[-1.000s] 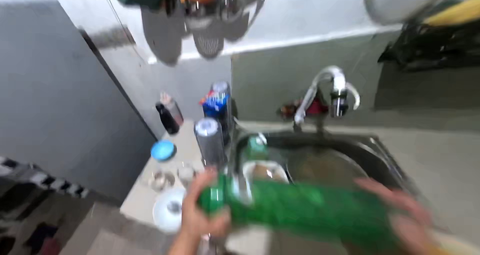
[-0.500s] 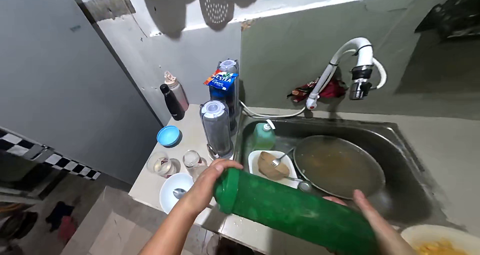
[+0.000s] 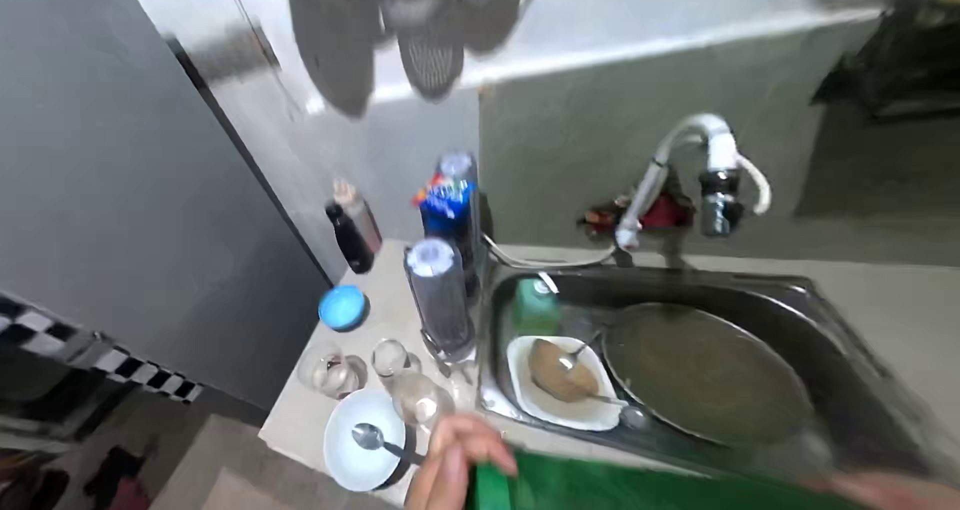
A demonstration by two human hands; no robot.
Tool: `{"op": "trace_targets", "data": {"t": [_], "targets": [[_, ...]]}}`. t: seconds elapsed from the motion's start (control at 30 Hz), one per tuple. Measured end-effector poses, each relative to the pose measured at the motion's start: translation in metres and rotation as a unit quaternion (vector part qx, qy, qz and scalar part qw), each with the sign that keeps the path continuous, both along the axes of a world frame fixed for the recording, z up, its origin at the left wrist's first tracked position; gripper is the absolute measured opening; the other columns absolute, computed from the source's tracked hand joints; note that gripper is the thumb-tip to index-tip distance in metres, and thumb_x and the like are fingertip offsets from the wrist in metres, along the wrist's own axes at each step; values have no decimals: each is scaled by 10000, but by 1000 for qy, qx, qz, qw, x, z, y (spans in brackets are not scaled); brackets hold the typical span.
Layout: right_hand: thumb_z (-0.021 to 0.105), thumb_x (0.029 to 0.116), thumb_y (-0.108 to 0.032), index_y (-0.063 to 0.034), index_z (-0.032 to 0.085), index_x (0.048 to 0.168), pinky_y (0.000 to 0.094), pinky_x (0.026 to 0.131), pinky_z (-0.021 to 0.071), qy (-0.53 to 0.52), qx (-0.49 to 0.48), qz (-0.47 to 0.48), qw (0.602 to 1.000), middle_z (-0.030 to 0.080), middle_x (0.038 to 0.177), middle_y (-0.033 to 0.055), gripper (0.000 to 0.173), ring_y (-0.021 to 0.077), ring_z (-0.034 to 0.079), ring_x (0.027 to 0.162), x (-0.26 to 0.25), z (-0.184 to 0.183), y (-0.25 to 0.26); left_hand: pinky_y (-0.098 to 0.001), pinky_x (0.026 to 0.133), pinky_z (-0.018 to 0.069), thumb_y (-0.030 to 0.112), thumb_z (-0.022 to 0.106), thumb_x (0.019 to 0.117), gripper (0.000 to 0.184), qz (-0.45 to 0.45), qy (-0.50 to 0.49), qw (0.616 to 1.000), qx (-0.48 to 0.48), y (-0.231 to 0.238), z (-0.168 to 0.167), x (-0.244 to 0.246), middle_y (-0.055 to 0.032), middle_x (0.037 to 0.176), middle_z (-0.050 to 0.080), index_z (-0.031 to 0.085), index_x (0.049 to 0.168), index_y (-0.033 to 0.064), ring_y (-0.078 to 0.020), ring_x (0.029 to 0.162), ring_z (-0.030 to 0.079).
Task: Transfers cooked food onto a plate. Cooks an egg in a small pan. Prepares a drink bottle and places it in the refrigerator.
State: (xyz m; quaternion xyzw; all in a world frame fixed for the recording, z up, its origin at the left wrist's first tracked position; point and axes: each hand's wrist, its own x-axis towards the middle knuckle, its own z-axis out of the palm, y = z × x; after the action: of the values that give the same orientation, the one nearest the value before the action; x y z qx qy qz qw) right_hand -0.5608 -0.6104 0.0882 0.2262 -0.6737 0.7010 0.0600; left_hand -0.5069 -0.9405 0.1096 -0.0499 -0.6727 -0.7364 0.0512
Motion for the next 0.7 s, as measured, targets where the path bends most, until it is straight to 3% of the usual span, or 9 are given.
{"op": "trace_targets", "data": {"t": [0.07, 0.13, 0.2, 0.27, 0.33, 0.37, 0.53, 0.63, 0.7], "targets": [[410, 1072, -274, -86, 680, 1127, 353, 1050, 497, 5, 37, -11, 999, 700, 1164, 27, 333, 112, 636, 1153, 12, 14, 5, -269, 1027, 474, 493, 325, 1088, 522, 27, -11, 998, 49, 8, -15, 14, 59, 1175, 662, 692, 1075, 121, -34, 1162, 582], [405, 1040, -332, -204, 716, 1018, 275, 832, 583, -54, 60, -111, 991, 726, 1020, -83, 338, 34, 677, 956, 26, 2, -3, -324, 871, 573, 406, 351, 1059, 437, 41, -80, 991, 100, 16, -32, 24, 4, 1068, 697, 669, 1090, 108, -102, 998, 669], [391, 1083, -342, -139, 698, 1111, 285, 963, 526, 12, 73, -42, 996, 707, 1122, -52, 370, 28, 639, 1084, 0, 11, 1, -265, 954, 522, 522, 332, 1079, 488, 21, -39, 995, 85, 2, -13, 0, 90, 1141, 693, 681, 1138, 184, -23, 1077, 631], [394, 1081, -343, -40, 681, 1107, 308, 1005, 500, 22, 66, -28, 997, 696, 1132, 57, 419, 89, 629, 1109, 8, 11, -4, -286, 954, 543, 485, 352, 1080, 498, 49, -30, 993, 104, -2, -17, 6, 52, 1130, 720, 716, 1112, 147, -57, 1080, 658], [435, 1063, -430, -217, 723, 1066, 274, 899, 557, -62, 50, -77, 994, 718, 1077, -88, 358, 33, 658, 1027, 27, -2, -10, -308, 897, 567, 449, 371, 1062, 457, 53, -46, 993, 96, 4, -29, 26, 16, 1074, 708, 688, 1058, 119, -88, 1022, 667], [422, 1083, -438, -260, 710, 1126, 273, 956, 536, -47, 35, -52, 997, 708, 1145, -136, 341, 10, 641, 1092, 7, -1, -9, -282, 959, 528, 499, 372, 1072, 473, 32, -3, 998, 58, 0, -21, 8, 50, 1138, 684, 682, 1084, 142, -51, 1095, 627], [409, 1035, -341, -298, 747, 1046, 290, 883, 585, -215, -150, 7, 965, 752, 1116, -71, 340, 65, 692, 1043, 15, -71, 30, -420, 1035, 471, 263, 391, 1063, 425, -36, -14, 989, -140, 59, 1, -27, -146, 1230, 643, 737, 1123, 23, -219, 1183, 585], [404, 1080, -348, -237, 739, 1116, 288, 916, 579, -259, -146, 20, 955, 757, 1130, -58, 355, 63, 692, 1060, 34, -68, -12, -369, 1024, 501, 277, 328, 1082, 475, -23, -62, 992, -105, 10, -4, -15, -109, 1224, 681, 714, 1129, 5, -161, 1159, 624], [345, 1083, -282, -138, 608, 1130, 308, 863, 589, -329, -118, -16, 937, 715, 1059, -31, 303, 81, 682, 988, 47, -62, -69, -323, 876, 574, 326, 287, 1062, 480, 4, -164, 986, -38, -42, -27, 4, -19, 1129, 725, 702, 1097, 85, -104, 1013, 681]]}}
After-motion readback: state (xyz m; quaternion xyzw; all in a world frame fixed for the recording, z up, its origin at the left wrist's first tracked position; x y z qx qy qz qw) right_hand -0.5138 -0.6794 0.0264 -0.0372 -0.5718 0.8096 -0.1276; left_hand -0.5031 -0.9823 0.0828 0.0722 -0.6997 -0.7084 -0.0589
